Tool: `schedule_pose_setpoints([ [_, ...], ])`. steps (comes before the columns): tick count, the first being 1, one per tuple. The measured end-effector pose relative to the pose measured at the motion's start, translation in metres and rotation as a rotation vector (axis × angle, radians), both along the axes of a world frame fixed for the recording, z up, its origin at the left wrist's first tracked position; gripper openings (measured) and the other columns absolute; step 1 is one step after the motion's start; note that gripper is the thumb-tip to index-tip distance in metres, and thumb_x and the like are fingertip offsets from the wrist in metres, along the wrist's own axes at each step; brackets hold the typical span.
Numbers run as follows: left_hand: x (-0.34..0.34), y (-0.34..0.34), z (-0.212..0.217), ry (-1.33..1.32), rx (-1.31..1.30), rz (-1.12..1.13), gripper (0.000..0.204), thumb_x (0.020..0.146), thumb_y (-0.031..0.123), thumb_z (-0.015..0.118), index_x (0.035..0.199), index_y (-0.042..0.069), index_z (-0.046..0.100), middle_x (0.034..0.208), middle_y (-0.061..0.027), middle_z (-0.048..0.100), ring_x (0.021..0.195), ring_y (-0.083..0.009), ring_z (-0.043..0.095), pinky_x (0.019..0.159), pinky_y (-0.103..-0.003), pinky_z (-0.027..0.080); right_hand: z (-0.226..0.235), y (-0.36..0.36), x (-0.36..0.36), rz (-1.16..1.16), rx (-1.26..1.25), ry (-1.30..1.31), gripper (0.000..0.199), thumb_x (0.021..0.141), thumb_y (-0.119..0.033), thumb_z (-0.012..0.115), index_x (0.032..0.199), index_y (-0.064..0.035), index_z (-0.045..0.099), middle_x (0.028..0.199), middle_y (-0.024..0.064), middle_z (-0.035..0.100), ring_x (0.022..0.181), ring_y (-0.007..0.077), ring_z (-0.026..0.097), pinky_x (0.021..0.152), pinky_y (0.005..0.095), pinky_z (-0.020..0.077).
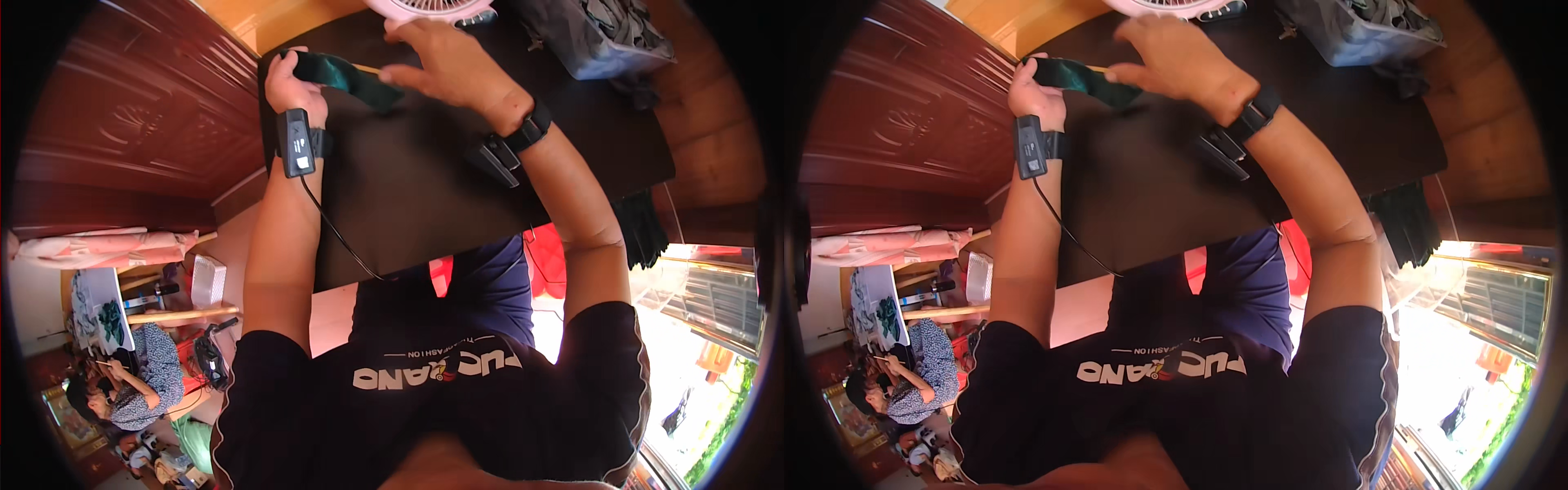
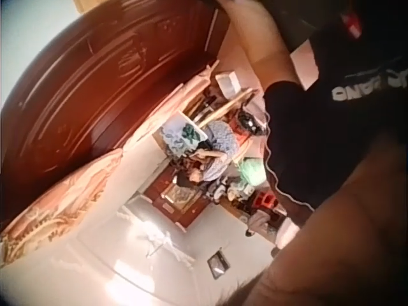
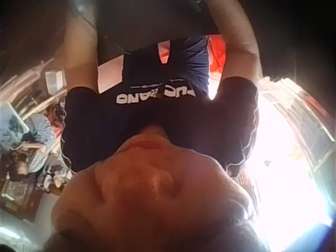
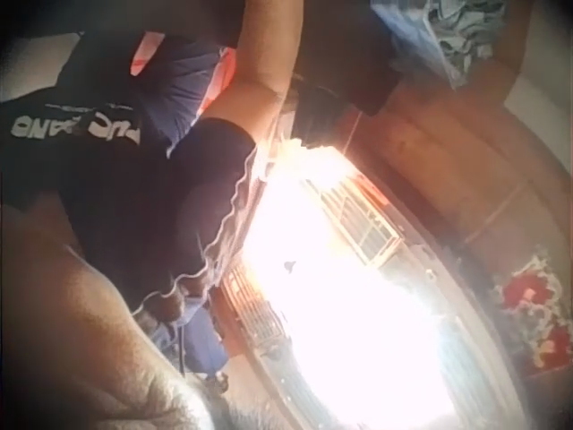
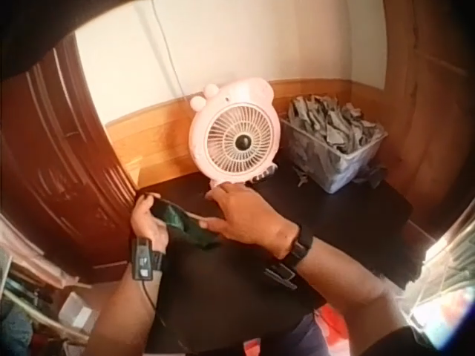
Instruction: Turning sewn fabric tubes right-side out using a wooden stick.
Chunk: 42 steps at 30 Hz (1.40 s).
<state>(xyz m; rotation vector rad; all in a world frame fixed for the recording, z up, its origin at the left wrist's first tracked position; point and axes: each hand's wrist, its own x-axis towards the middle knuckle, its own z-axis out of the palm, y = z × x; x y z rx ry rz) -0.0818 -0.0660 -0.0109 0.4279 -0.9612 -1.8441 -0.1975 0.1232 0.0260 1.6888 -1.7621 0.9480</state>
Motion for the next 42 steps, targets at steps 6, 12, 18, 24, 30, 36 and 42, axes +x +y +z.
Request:
schedule_pose_setpoints([
  [6, 0.012, -0.013, 0.001, -0.037, 0.075, 0.057, 0.016, 0.085, 0.018, 0.05, 0.088, 0.004, 0.059, 0.078, -0.0085, 0.06, 0.069, -0.0229, 0.06, 0.057, -0.036, 0.048, -0.03, -0.011, 0.009, -0.036, 0.367, -0.265, 0.031, 0.085, -0.029, 0.061, 0.109, -0.0078, 0.06, 0.079, 0.0133, 0.065, 0.077, 0.0319, 0.063, 0.071, 0.0405, 0.0502],
  [12, 0.006, 0.017, 0.011, 0.028, 0.023, -0.502, 0.044, 0.087, 0.041, 0.047, 0.113, 0.005, 0.053, 0.103, -0.0172, 0.062, 0.092, -0.0321, 0.059, 0.08, -0.046, 0.046, -0.026, -0.011, 0.0, 0.118, 0.289, -0.894, 0.024, 0.09, -0.027, 0.055, 0.095, -0.0048, 0.065, 0.064, 0.0075, 0.059, 0.061, 0.0187, 0.057, 0.059, 0.0323, 0.0453],
  [18, 0.002, 0.028, -0.003, -0.269, -0.086, -0.672, 0.036, 0.088, 0.032, 0.049, 0.1, -0.002, 0.057, 0.082, -0.0142, 0.064, 0.071, -0.0258, 0.063, 0.062, -0.034, 0.049, -0.023, -0.012, -0.005, 0.135, 0.318, -0.918, 0.023, 0.088, -0.024, 0.056, 0.096, -0.0049, 0.065, 0.064, 0.0071, 0.058, 0.059, 0.0169, 0.056, 0.058, 0.0305, 0.0449],
  [24, 0.006, 0.032, 0.001, -0.33, -0.105, -0.801, 0.035, 0.088, 0.031, 0.05, 0.094, -0.002, 0.059, 0.075, -0.0132, 0.062, 0.066, -0.0254, 0.061, 0.06, -0.033, 0.049, -0.028, -0.011, -0.008, 0.128, 0.279, -0.833, 0.016, 0.087, -0.017, 0.058, 0.096, -0.0052, 0.064, 0.066, 0.0003, 0.055, 0.061, 0.0076, 0.049, 0.056, 0.0247, 0.0408],
  [30, 0.006, 0.043, 0.0, -0.453, -0.121, -0.788, 0.033, 0.088, 0.032, 0.05, 0.088, 0.0, 0.058, 0.067, -0.0088, 0.054, 0.065, -0.0254, 0.059, 0.061, -0.033, 0.047, -0.026, -0.012, 0.0, 0.101, 0.24, -0.788, 0.016, 0.084, -0.014, 0.059, 0.096, -0.0036, 0.064, 0.067, 0.0041, 0.059, 0.061, 0.0107, 0.051, 0.058, 0.0274, 0.0435],
  [36, 0.008, 0.04, 0.001, -0.205, -0.068, -0.985, 0.024, 0.079, 0.024, 0.052, 0.075, 0.0, 0.056, 0.063, -0.0102, 0.054, 0.064, -0.0273, 0.057, 0.06, -0.034, 0.044, -0.027, -0.011, -0.005, 0.095, 0.279, -0.881, 0.02, 0.088, -0.022, 0.059, 0.092, -0.0042, 0.064, 0.064, 0.0038, 0.057, 0.058, 0.0109, 0.052, 0.056, 0.028, 0.0426],
  [42, 0.007, 0.04, 0.001, -0.179, -0.078, -1.023, 0.026, 0.074, 0.025, 0.051, 0.069, 0.0, 0.054, 0.061, -0.0114, 0.052, 0.062, -0.0285, 0.054, 0.058, -0.036, 0.041, -0.021, -0.007, -0.008, 0.084, 0.293, -0.919, 0.024, 0.088, -0.028, 0.058, 0.091, -0.0049, 0.065, 0.062, 0.0043, 0.057, 0.058, 0.0142, 0.054, 0.057, 0.0301, 0.0436],
])
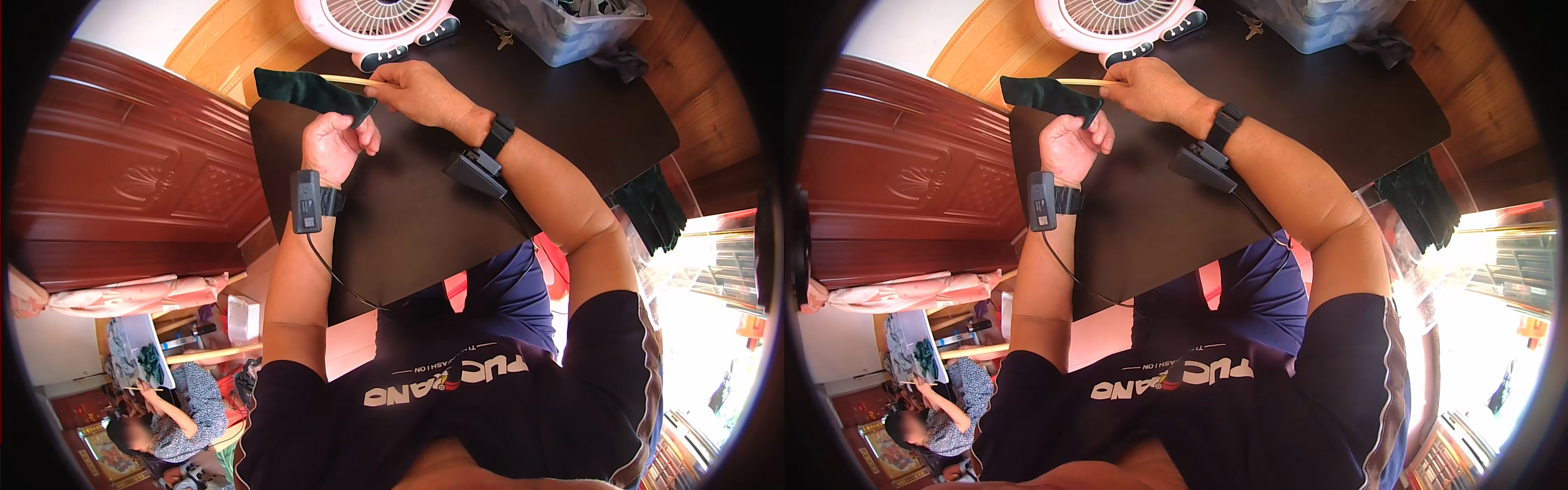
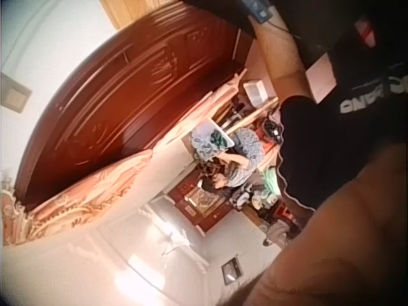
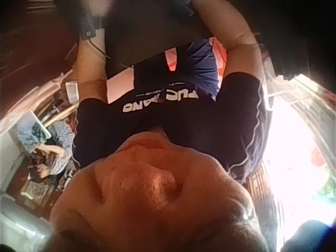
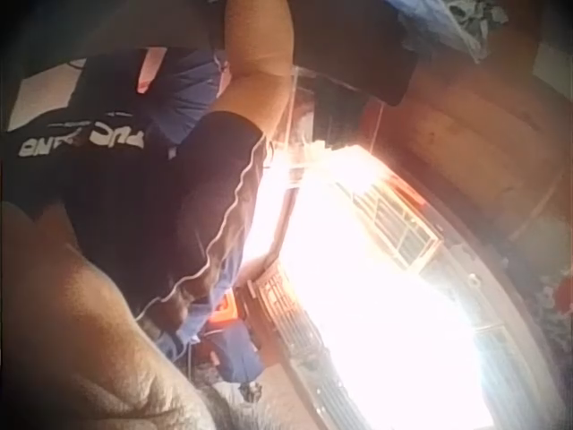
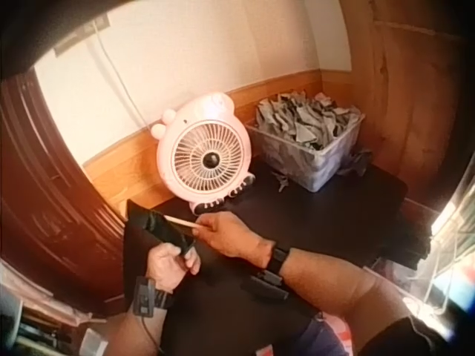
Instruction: Turning sewn fabric tubes right-side out using a wooden stick.
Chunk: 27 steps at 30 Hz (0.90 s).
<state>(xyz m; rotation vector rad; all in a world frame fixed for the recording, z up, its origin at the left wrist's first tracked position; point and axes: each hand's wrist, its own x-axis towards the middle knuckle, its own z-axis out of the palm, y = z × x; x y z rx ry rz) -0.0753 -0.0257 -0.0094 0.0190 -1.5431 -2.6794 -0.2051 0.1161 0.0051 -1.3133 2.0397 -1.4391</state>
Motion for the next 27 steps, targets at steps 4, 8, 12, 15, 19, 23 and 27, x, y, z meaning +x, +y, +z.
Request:
schedule_pose_setpoints([
  [4, 0.0, -0.006, -0.001, 0.024, -0.017, -0.02, 0.025, 0.075, 0.023, 0.05, 0.073, -0.001, 0.056, 0.062, -0.0118, 0.053, 0.063, -0.0286, 0.056, 0.061, -0.035, 0.043, 0.005, 0.0, 0.002, -0.004, -0.043, 0.022, 0.024, 0.087, -0.027, 0.06, 0.091, -0.0042, 0.066, 0.063, 0.0064, 0.06, 0.059, 0.0175, 0.058, 0.058, 0.0312, 0.0455],
  [8, 0.002, -0.009, 0.002, -0.104, -0.255, 0.307, 0.034, 0.076, 0.022, 0.05, 0.102, 0.001, 0.055, 0.09, -0.0114, 0.059, 0.08, -0.0277, 0.06, 0.066, -0.035, 0.048, -0.008, -0.008, -0.007, 0.076, -0.115, -0.037, 0.023, 0.087, -0.026, 0.06, 0.09, -0.0038, 0.065, 0.064, 0.0063, 0.059, 0.058, 0.0142, 0.055, 0.057, 0.0298, 0.0437],
  [12, 0.005, -0.018, 0.01, 0.136, 0.004, 0.624, 0.049, 0.077, 0.023, 0.05, 0.123, 0.008, 0.047, 0.119, -0.0117, 0.053, 0.1, -0.0272, 0.057, 0.069, -0.035, 0.049, -0.011, -0.001, -0.01, 0.131, -0.112, -0.092, 0.02, 0.089, -0.023, 0.06, 0.091, -0.0044, 0.065, 0.063, 0.0013, 0.055, 0.058, 0.0077, 0.049, 0.054, 0.0258, 0.0406],
  [15, 0.013, -0.032, 0.015, 0.196, 0.089, 0.674, 0.049, 0.079, 0.027, 0.049, 0.123, 0.006, 0.047, 0.127, -0.016, 0.05, 0.111, -0.0309, 0.053, 0.069, -0.037, 0.05, -0.01, 0.001, -0.008, 0.199, -0.075, -0.196, 0.019, 0.09, -0.022, 0.06, 0.091, -0.0043, 0.066, 0.064, -0.0027, 0.053, 0.06, 0.0052, 0.047, 0.054, 0.023, 0.0393],
  [19, 0.017, -0.04, 0.015, 0.29, 0.253, 0.567, 0.045, 0.083, 0.03, 0.048, 0.118, 0.002, 0.053, 0.123, -0.0214, 0.055, 0.118, -0.039, 0.05, 0.064, -0.035, 0.05, -0.009, 0.0, -0.005, 0.244, -0.023, -0.22, 0.022, 0.09, -0.024, 0.06, 0.091, -0.0031, 0.066, 0.066, -0.0041, 0.053, 0.061, 0.0045, 0.047, 0.056, 0.021, 0.0404],
  [23, 0.016, -0.044, 0.012, 0.36, 0.411, 0.509, 0.035, 0.085, 0.025, 0.05, 0.107, -0.002, 0.058, 0.107, -0.0254, 0.061, 0.107, -0.0441, 0.056, 0.063, -0.037, 0.054, -0.009, 0.0, -0.007, 0.247, 0.073, -0.173, 0.026, 0.094, -0.025, 0.054, 0.098, -0.002, 0.064, 0.073, -0.0036, 0.056, 0.063, 0.0043, 0.047, 0.059, 0.0193, 0.0424],
  [27, 0.011, -0.033, 0.019, 0.308, 0.374, 0.648, 0.032, 0.084, 0.022, 0.052, 0.104, -0.003, 0.056, 0.101, -0.0261, 0.062, 0.096, -0.0437, 0.061, 0.072, -0.041, 0.055, -0.011, 0.002, -0.005, 0.2, -0.014, -0.193, 0.021, 0.092, -0.022, 0.057, 0.096, -0.0021, 0.064, 0.068, -0.0012, 0.057, 0.06, 0.0062, 0.049, 0.058, 0.0222, 0.0439],
])
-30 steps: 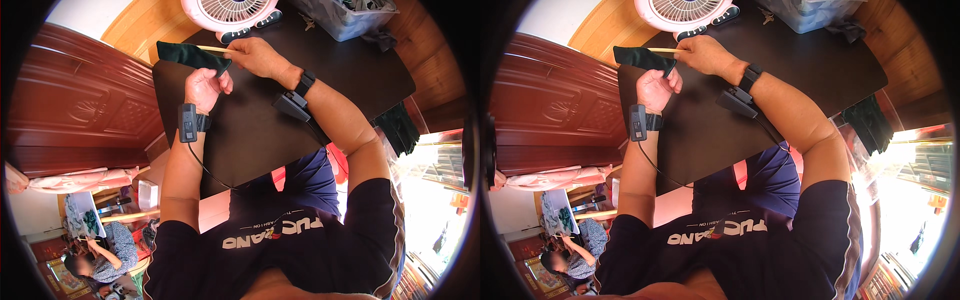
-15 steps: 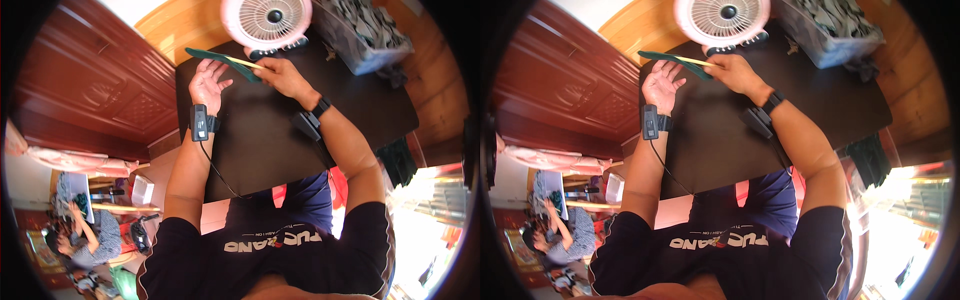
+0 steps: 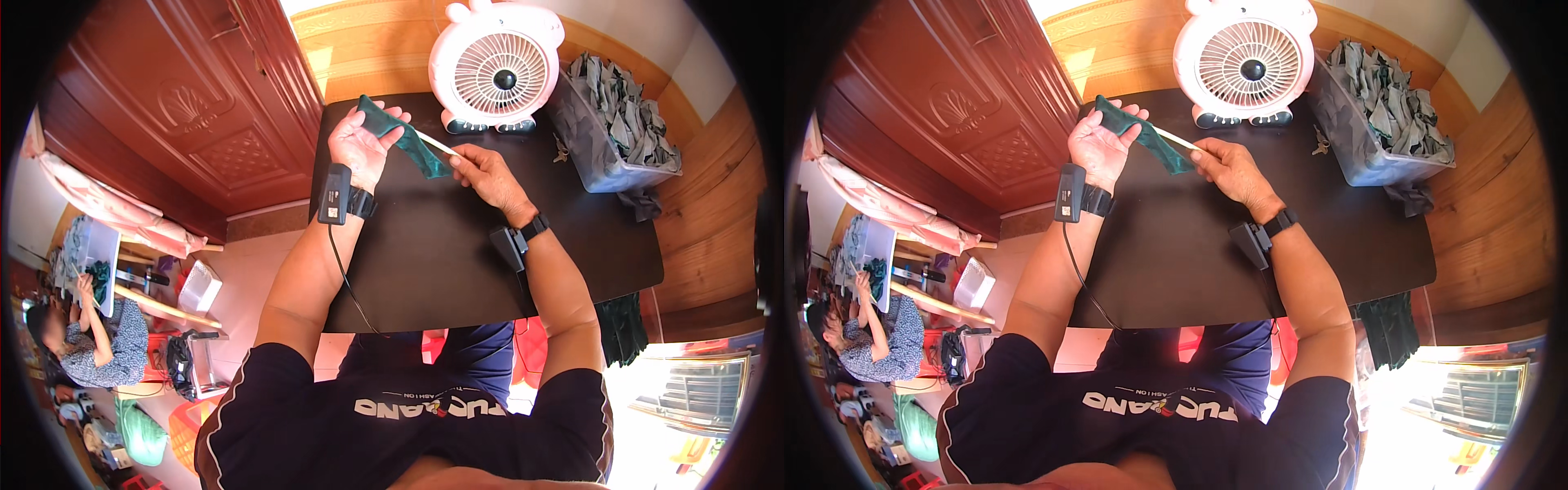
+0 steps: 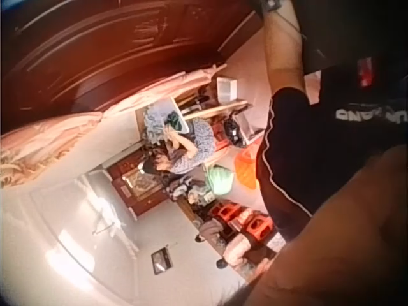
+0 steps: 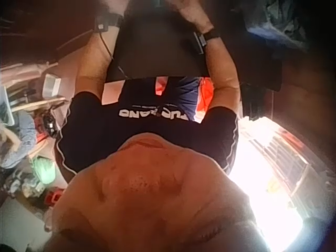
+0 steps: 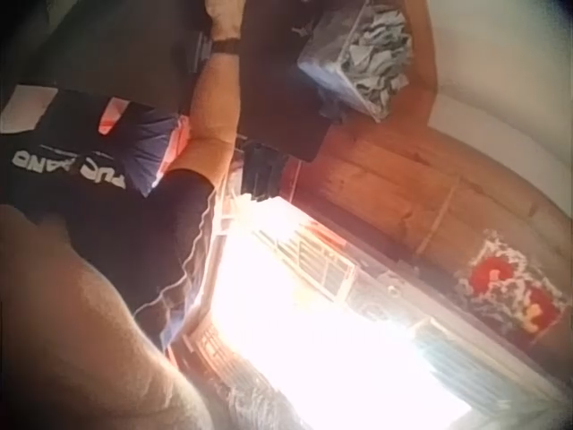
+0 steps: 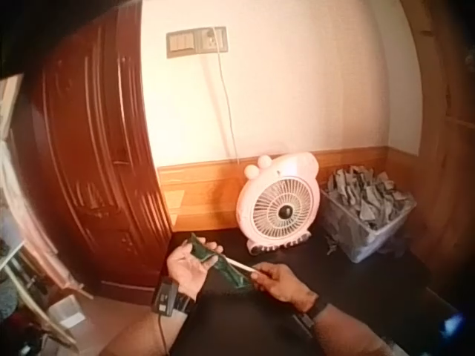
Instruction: Turning sewn fabric tubes right-side out using a wooden stick.
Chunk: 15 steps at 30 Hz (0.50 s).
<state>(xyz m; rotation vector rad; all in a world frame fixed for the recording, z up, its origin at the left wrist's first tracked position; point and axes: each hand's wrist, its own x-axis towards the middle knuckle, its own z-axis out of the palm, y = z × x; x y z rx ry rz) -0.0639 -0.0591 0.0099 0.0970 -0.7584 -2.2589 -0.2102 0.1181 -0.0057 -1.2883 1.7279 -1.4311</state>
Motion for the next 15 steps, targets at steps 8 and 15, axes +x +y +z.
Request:
schedule_pose_setpoints([
  [8, 0.001, 0.01, 0.006, -0.046, -0.055, 0.036, 0.039, 0.088, 0.026, 0.053, 0.113, -0.004, 0.052, 0.106, -0.0282, 0.059, 0.103, -0.0452, 0.058, 0.081, -0.043, 0.054, 0.002, -0.003, 0.019, -0.119, -0.151, 0.134, 0.016, 0.091, -0.015, 0.056, 0.098, -0.0014, 0.061, 0.072, 0.0041, 0.061, 0.067, 0.0095, 0.053, 0.065, 0.0256, 0.0456],
  [15, 0.001, 0.009, 0.008, -0.145, -0.127, 0.048, 0.04, 0.091, 0.028, 0.051, 0.115, -0.003, 0.051, 0.108, -0.0283, 0.059, 0.102, -0.0432, 0.059, 0.082, -0.04, 0.054, 0.0, -0.007, 0.033, -0.028, -0.156, -0.17, 0.014, 0.094, -0.015, 0.053, 0.097, -0.0022, 0.058, 0.069, -0.0053, 0.049, 0.062, 0.003, 0.042, 0.057, 0.0183, 0.0357],
])
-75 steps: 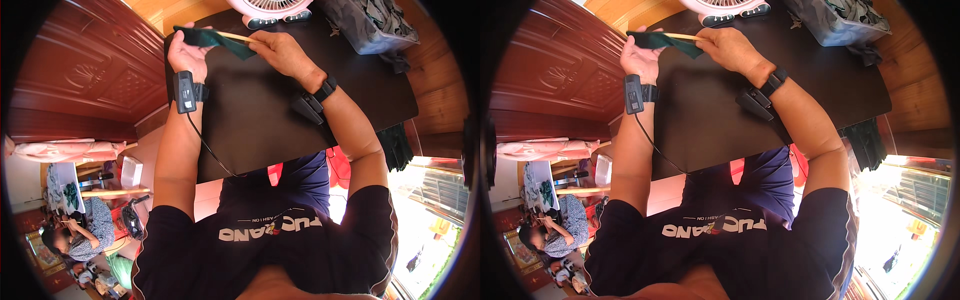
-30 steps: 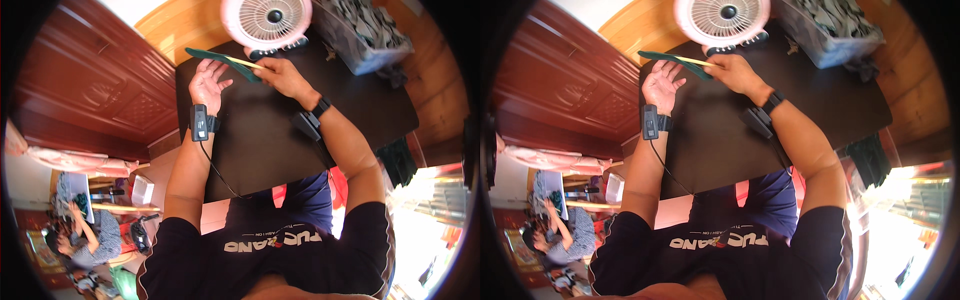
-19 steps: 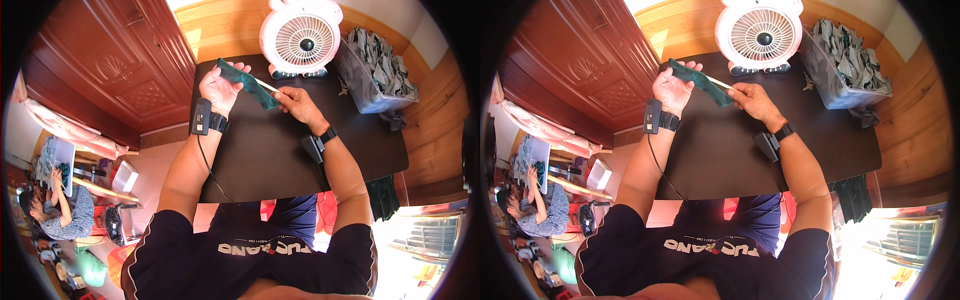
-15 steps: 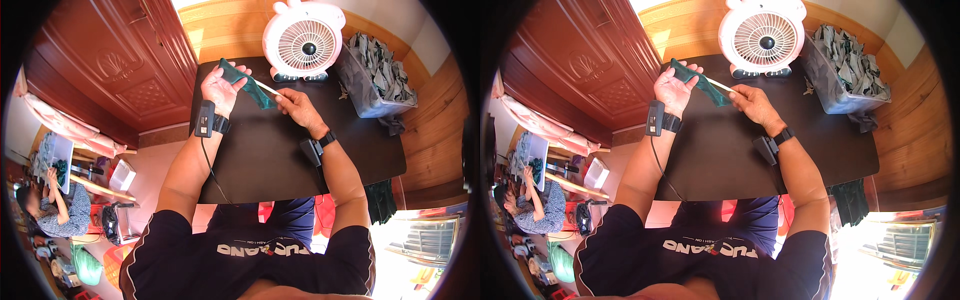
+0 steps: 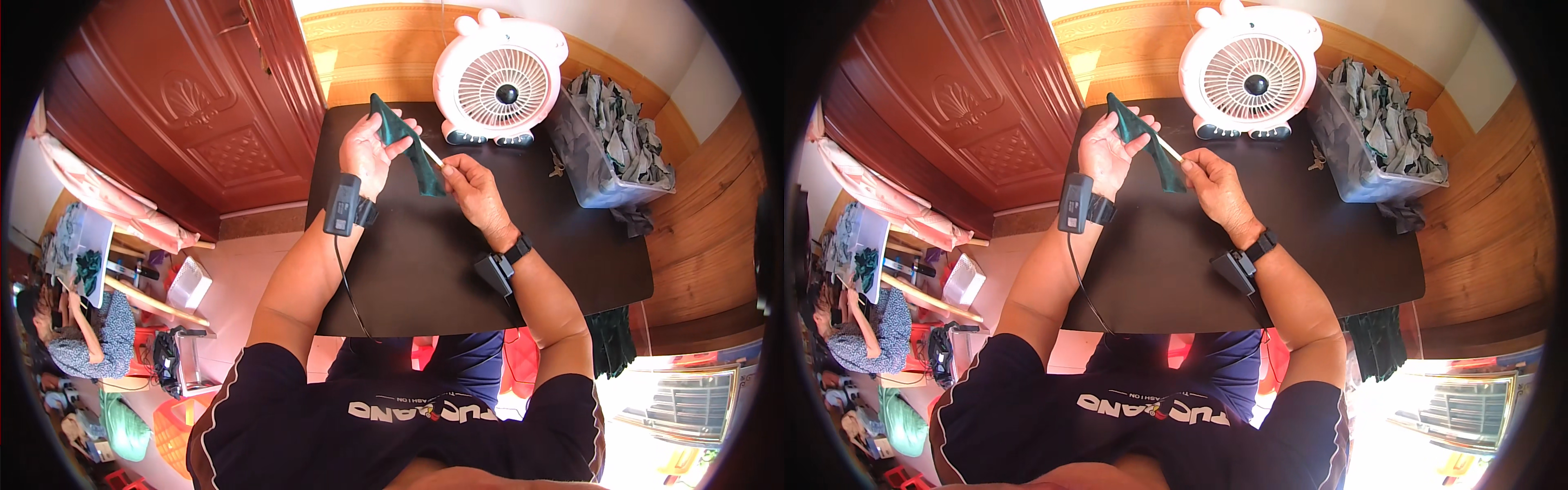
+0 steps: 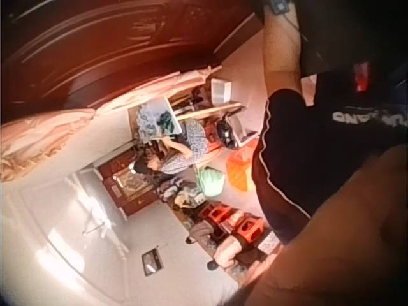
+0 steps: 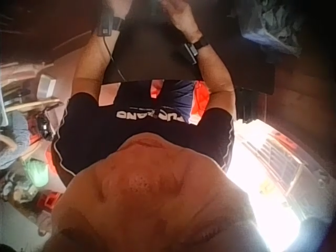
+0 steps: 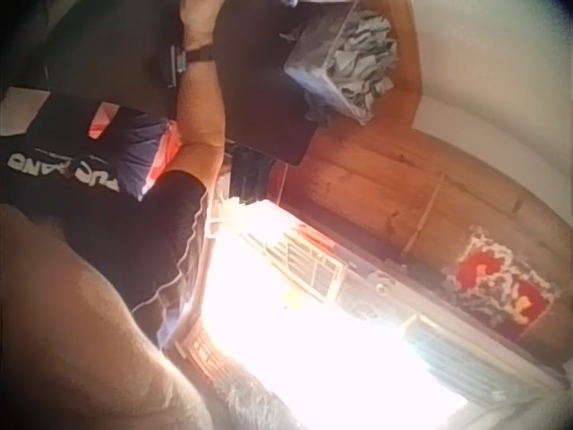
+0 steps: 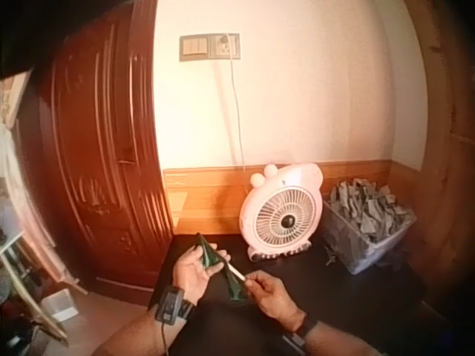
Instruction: Turning sewn fabric tubes right-side out using a wooden stick.
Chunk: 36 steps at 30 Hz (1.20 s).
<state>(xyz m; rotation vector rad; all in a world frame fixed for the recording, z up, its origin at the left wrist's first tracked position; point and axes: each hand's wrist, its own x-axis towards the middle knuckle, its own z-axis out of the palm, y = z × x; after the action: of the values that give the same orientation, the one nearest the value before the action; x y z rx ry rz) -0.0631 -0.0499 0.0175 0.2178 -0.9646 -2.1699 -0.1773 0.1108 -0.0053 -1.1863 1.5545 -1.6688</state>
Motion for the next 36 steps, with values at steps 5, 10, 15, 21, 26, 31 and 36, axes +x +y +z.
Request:
schedule_pose_setpoints([
  [5, 0.004, 0.01, 0.012, -0.009, -0.083, 0.027, 0.041, 0.091, 0.031, 0.048, 0.12, 0.002, 0.049, 0.109, -0.0277, 0.059, 0.099, -0.0406, 0.061, 0.083, -0.041, 0.052, -0.001, 0.001, -0.009, -0.021, 0.057, 0.005, 0.014, 0.093, -0.015, 0.055, 0.094, -0.0009, 0.059, 0.068, -0.0037, 0.05, 0.063, 0.0048, 0.045, 0.059, 0.0207, 0.0396],
  [10, 0.008, 0.004, 0.01, -0.08, -0.156, 0.072, 0.039, 0.091, 0.031, 0.047, 0.119, 0.004, 0.049, 0.11, -0.0258, 0.06, 0.099, -0.0379, 0.062, 0.084, -0.041, 0.049, -0.003, 0.001, -0.009, -0.165, 0.027, 0.278, 0.012, 0.089, -0.013, 0.06, 0.093, -0.0012, 0.061, 0.069, -0.001, 0.058, 0.063, 0.0052, 0.05, 0.06, 0.0218, 0.0434],
  [15, 0.004, 0.004, 0.009, -0.017, -0.158, 0.112, 0.036, 0.089, 0.028, 0.046, 0.114, 0.001, 0.052, 0.106, -0.0233, 0.062, 0.096, -0.0344, 0.063, 0.078, -0.04, 0.051, -0.001, 0.001, -0.004, -0.148, -0.015, 0.192, 0.01, 0.09, -0.011, 0.061, 0.093, -0.0011, 0.06, 0.074, -0.0043, 0.055, 0.067, 0.0021, 0.048, 0.06, 0.0175, 0.0405],
  [21, 0.006, 0.003, 0.014, 0.026, -0.232, 0.067, 0.025, 0.088, 0.019, 0.049, 0.103, 0.0, 0.056, 0.103, -0.0207, 0.063, 0.092, -0.0308, 0.065, 0.068, -0.036, 0.056, -0.002, 0.001, -0.002, -0.175, -0.116, 0.138, 0.008, 0.089, -0.009, 0.062, 0.091, -0.0011, 0.061, 0.073, -0.0035, 0.057, 0.066, 0.003, 0.049, 0.061, 0.0188, 0.0422],
  [26, 0.006, 0.008, 0.013, 0.054, -0.34, 0.114, 0.018, 0.086, 0.012, 0.048, 0.094, -0.002, 0.056, 0.089, -0.014, 0.062, 0.081, -0.0263, 0.066, 0.063, -0.034, 0.057, -0.001, 0.001, -0.003, -0.113, -0.128, 0.071, 0.01, 0.089, -0.01, 0.062, 0.089, -0.0008, 0.061, 0.069, -0.0034, 0.055, 0.064, 0.0031, 0.048, 0.059, 0.0202, 0.0426],
  [31, 0.011, 0.012, 0.016, -0.004, -0.412, 0.185, 0.018, 0.08, 0.008, 0.045, 0.086, -0.003, 0.058, 0.078, -0.0093, 0.059, 0.067, -0.019, 0.062, 0.058, -0.031, 0.055, -0.001, 0.001, -0.001, -0.032, -0.105, 0.144, 0.019, 0.094, -0.022, 0.056, 0.089, -0.0039, 0.062, 0.064, -0.0056, 0.047, 0.057, 0.0025, 0.039, 0.05, 0.0187, 0.0337],
  [36, 0.014, 0.025, 0.017, -0.046, -0.451, 0.269, 0.02, 0.079, 0.008, 0.045, 0.085, -0.005, 0.059, 0.073, -0.0087, 0.058, 0.061, -0.0164, 0.059, 0.052, -0.026, 0.05, 0.014, 0.013, 0.004, 0.384, 0.172, -0.285, 0.026, 0.097, -0.031, 0.049, 0.093, -0.0104, 0.065, 0.061, -0.0078, 0.039, 0.053, 0.0016, 0.03, 0.045, 0.0175, 0.0229],
])
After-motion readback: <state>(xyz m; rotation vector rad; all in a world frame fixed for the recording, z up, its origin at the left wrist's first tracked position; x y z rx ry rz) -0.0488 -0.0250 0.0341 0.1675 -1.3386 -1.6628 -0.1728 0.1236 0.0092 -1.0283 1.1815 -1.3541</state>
